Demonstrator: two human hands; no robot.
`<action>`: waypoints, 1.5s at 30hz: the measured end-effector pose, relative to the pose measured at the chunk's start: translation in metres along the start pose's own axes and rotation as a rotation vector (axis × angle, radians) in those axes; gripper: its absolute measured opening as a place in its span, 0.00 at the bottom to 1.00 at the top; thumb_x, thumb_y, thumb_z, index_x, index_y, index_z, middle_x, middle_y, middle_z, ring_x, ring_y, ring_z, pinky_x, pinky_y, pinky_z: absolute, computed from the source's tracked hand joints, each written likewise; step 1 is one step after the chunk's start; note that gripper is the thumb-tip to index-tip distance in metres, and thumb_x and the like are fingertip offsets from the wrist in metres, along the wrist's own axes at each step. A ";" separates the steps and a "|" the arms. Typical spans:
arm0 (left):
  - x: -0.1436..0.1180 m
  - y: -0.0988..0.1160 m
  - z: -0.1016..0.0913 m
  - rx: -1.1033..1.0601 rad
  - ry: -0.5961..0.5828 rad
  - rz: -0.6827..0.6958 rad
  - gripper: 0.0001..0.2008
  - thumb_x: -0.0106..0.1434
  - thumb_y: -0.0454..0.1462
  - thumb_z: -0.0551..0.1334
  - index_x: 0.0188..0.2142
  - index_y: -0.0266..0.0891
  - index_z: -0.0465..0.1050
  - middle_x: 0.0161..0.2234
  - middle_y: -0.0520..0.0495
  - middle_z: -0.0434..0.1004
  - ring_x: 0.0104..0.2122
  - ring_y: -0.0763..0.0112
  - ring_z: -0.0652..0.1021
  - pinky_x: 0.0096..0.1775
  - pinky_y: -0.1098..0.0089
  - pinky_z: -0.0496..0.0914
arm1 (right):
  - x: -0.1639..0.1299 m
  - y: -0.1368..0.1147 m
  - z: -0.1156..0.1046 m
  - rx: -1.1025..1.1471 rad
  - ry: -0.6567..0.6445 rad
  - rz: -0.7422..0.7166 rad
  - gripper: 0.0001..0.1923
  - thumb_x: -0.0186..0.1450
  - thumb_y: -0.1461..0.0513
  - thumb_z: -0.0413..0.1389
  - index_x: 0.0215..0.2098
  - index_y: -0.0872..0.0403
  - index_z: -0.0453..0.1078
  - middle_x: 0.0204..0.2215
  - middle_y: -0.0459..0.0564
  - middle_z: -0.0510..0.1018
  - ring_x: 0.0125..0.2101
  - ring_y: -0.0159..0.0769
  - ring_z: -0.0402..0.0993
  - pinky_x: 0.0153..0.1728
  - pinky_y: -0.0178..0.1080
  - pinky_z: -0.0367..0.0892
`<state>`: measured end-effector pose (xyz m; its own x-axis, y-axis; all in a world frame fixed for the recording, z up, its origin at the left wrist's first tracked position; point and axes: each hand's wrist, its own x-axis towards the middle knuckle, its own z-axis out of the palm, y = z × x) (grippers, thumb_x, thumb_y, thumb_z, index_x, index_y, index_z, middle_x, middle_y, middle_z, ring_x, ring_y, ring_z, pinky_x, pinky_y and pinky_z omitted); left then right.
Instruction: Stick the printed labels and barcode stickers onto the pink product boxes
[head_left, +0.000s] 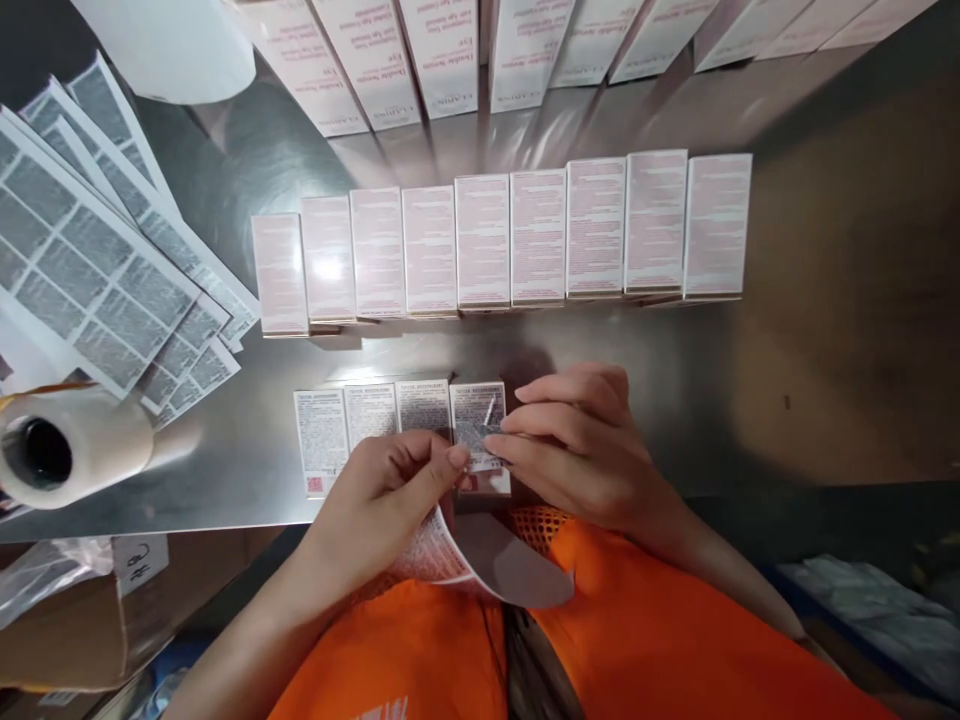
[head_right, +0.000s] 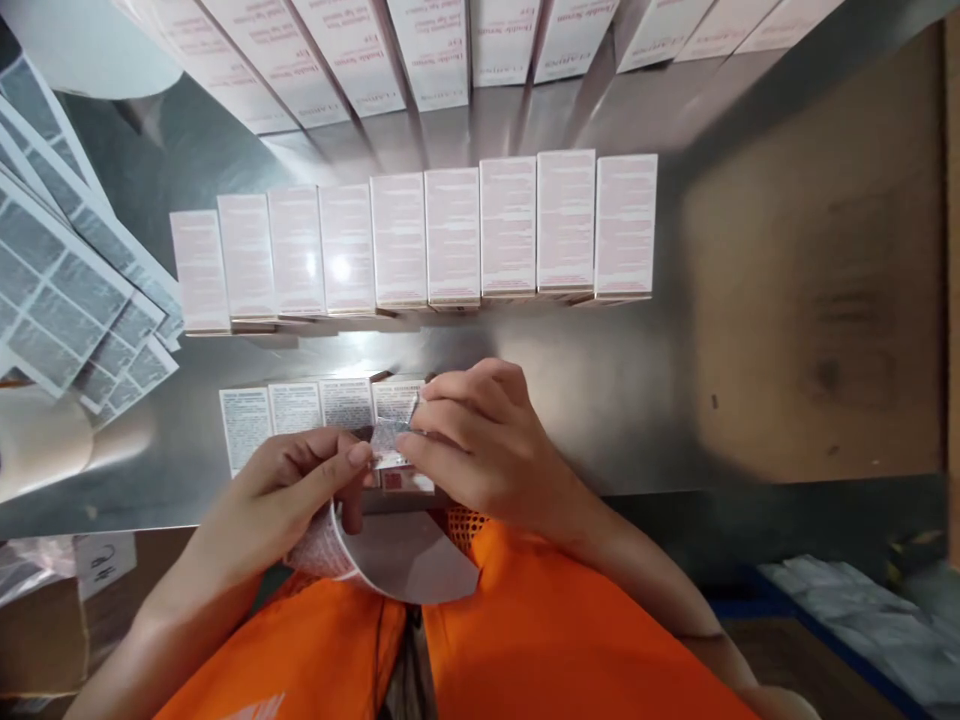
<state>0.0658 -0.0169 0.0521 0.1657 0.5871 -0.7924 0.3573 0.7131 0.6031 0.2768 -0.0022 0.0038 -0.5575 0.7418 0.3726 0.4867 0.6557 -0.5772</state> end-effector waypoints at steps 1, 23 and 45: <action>-0.002 0.000 -0.002 0.078 0.003 0.018 0.25 0.65 0.53 0.57 0.21 0.38 0.71 0.17 0.49 0.72 0.18 0.75 0.66 0.23 0.73 0.57 | 0.000 -0.002 0.000 -0.006 0.012 -0.002 0.10 0.65 0.67 0.61 0.43 0.46 0.74 0.36 0.40 0.81 0.46 0.36 0.73 0.49 0.46 0.63; 0.019 0.013 -0.004 1.301 0.205 0.293 0.32 0.62 0.39 0.60 0.65 0.64 0.59 0.31 0.50 0.84 0.22 0.61 0.77 0.25 0.67 0.46 | 0.003 -0.026 -0.007 -0.143 0.126 0.185 0.13 0.58 0.69 0.66 0.39 0.47 0.76 0.25 0.34 0.82 0.28 0.32 0.76 0.35 0.45 0.64; 0.028 0.023 -0.007 1.150 0.082 0.132 0.29 0.63 0.38 0.61 0.63 0.59 0.65 0.27 0.47 0.82 0.25 0.60 0.78 0.30 0.68 0.63 | 0.006 -0.039 -0.013 -0.204 0.108 0.179 0.13 0.62 0.69 0.60 0.40 0.46 0.78 0.29 0.35 0.83 0.30 0.34 0.75 0.35 0.49 0.61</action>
<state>0.0722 0.0185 0.0439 0.2185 0.6843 -0.6957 0.9731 -0.0992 0.2080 0.2630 -0.0218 0.0381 -0.3811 0.8519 0.3591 0.7023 0.5194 -0.4869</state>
